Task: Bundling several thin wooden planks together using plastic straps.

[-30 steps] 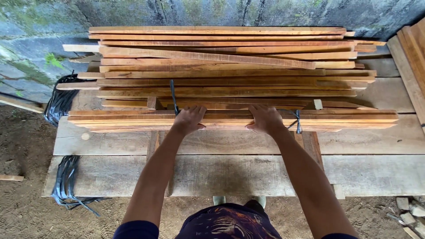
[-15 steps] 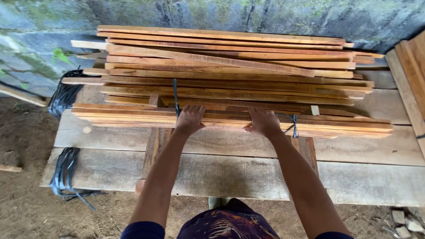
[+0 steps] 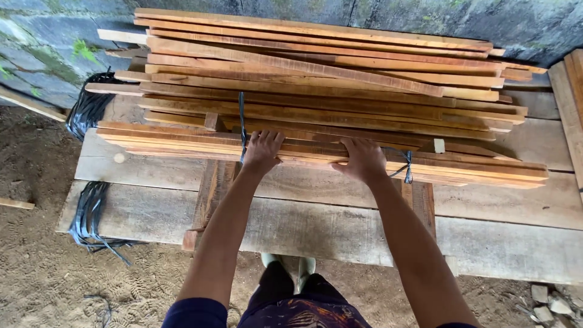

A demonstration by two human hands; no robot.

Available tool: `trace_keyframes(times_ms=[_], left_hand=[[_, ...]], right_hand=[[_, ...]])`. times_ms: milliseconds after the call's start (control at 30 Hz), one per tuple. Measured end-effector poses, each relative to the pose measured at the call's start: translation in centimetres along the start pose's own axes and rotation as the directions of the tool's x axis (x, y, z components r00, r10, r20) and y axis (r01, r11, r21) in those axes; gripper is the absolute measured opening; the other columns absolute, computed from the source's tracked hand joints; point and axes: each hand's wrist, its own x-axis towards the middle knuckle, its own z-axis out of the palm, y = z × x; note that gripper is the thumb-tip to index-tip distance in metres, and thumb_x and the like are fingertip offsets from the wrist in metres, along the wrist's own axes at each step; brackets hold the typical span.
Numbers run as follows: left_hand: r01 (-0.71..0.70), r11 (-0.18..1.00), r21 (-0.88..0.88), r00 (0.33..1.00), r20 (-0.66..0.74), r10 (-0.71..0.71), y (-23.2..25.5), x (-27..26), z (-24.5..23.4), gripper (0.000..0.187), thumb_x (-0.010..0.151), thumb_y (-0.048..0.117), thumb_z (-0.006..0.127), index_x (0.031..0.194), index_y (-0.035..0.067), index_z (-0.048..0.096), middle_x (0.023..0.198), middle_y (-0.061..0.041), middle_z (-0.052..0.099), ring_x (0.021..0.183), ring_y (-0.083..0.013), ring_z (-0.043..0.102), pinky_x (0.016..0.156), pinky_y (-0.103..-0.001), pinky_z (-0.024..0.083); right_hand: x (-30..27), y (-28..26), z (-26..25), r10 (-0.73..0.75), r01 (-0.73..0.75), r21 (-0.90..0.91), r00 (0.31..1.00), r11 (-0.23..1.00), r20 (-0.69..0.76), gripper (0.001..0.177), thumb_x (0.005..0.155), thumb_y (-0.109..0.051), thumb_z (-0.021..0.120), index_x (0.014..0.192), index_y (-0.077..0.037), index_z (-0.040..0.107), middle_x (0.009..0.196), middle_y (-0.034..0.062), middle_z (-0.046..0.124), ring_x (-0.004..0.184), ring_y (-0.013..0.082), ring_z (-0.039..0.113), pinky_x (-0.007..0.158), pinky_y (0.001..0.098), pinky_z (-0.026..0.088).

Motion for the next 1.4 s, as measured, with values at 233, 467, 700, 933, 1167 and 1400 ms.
trace_keyframes(times_ms=[233, 467, 700, 933, 1167, 1400], left_hand=[[0.004, 1.0, 0.013, 0.995, -0.096, -0.003, 0.1, -0.4, -1.5, 0.084, 0.058, 0.033, 0.1, 0.123, 0.015, 0.05, 0.116, -0.009, 0.063, 0.12, -0.0278, 0.062, 0.127, -0.063, 0.015], [-0.243, 0.96, -0.135, 0.96, -0.172, 0.219, -3.0, -1.2, -0.9, 0.093, 0.063, 0.026, 0.097, 0.139, 0.014, 0.044, 0.14, -0.011, 0.051, 0.14, -0.0299, 0.049, 0.131, -0.057, 0.018], [-0.409, 0.892, -0.194, 0.864, -0.398, 0.309, -10.4, -6.5, -1.7, 0.082, 0.094, 0.063, 0.056, 0.157, 0.013, 0.042, 0.167, -0.014, 0.033, 0.155, -0.0335, 0.032, 0.129, -0.058, 0.017], [0.0, 1.0, 0.029, 0.963, -0.268, 0.008, -24.2, -14.0, 2.5, 0.124, 0.057, 0.045, 0.099, 0.158, 0.014, 0.034, 0.162, -0.018, 0.034, 0.151, -0.0337, 0.036, 0.128, -0.056, 0.022], [-0.07, 0.994, 0.083, 0.979, -0.184, 0.084, -32.1, -11.1, 8.3, 0.109, 0.037, 0.06, 0.096, 0.131, 0.019, 0.056, 0.103, 0.001, 0.064, 0.096, -0.0205, 0.068, 0.09, -0.04, 0.053], [-0.028, 0.995, -0.101, 0.968, 0.246, 0.052, -32.6, -9.2, 5.6, 0.083, 0.059, 0.06, 0.091, 0.126, 0.025, 0.056, 0.1, -0.002, 0.076, 0.098, -0.0327, 0.077, 0.085, -0.052, 0.06]], right_hand=[[1.0, -1.5, -2.1, 0.041, -0.04, 0.02, 0.997, 0.999, -0.058, 0.064, 0.067, -0.066, 0.08, 0.112, -0.022, 0.066, 0.101, 0.0029, 0.069, 0.091, 0.0284, 0.074, 0.081, 0.0428, 0.06], [1.7, -3.9, -0.1, 0.118, -0.114, -0.159, 0.993, 0.981, 0.014, 0.075, 0.064, -0.082, 0.073, 0.109, -0.021, 0.067, 0.105, 0.0025, 0.069, 0.107, 0.0252, 0.066, 0.097, 0.043, 0.052], [6.9, -12.3, -1.9, 0.292, -0.238, -0.181, 0.874, 0.954, 0.389, 0.093, 0.071, -0.084, 0.069, 0.14, -0.026, 0.049, 0.137, 0.0016, 0.061, 0.134, 0.024, 0.054, 0.116, 0.0459, 0.037], [12.6, -19.7, 0.7, 0.219, -0.164, -0.157, 0.861, 0.974, 0.459, 0.095, 0.073, -0.079, 0.072, 0.147, -0.028, 0.043, 0.137, 0.0031, 0.06, 0.135, 0.0236, 0.056, 0.115, 0.0451, 0.04], [16.1, -23.8, 6.3, 0.164, -0.1, -0.159, 0.87, 0.982, 0.465, 0.096, 0.067, -0.087, 0.067, 0.134, -0.021, 0.053, 0.131, 0.0042, 0.063, 0.127, 0.0253, 0.061, 0.104, 0.0446, 0.047], [18.1, -24.4, 7.0, 0.232, -0.228, -0.076, 0.8, 0.971, 0.553, 0.086, 0.065, -0.082, 0.069, 0.128, -0.024, 0.059, 0.114, 0.0016, 0.073, 0.116, 0.0276, 0.071, 0.093, 0.0497, 0.056]])
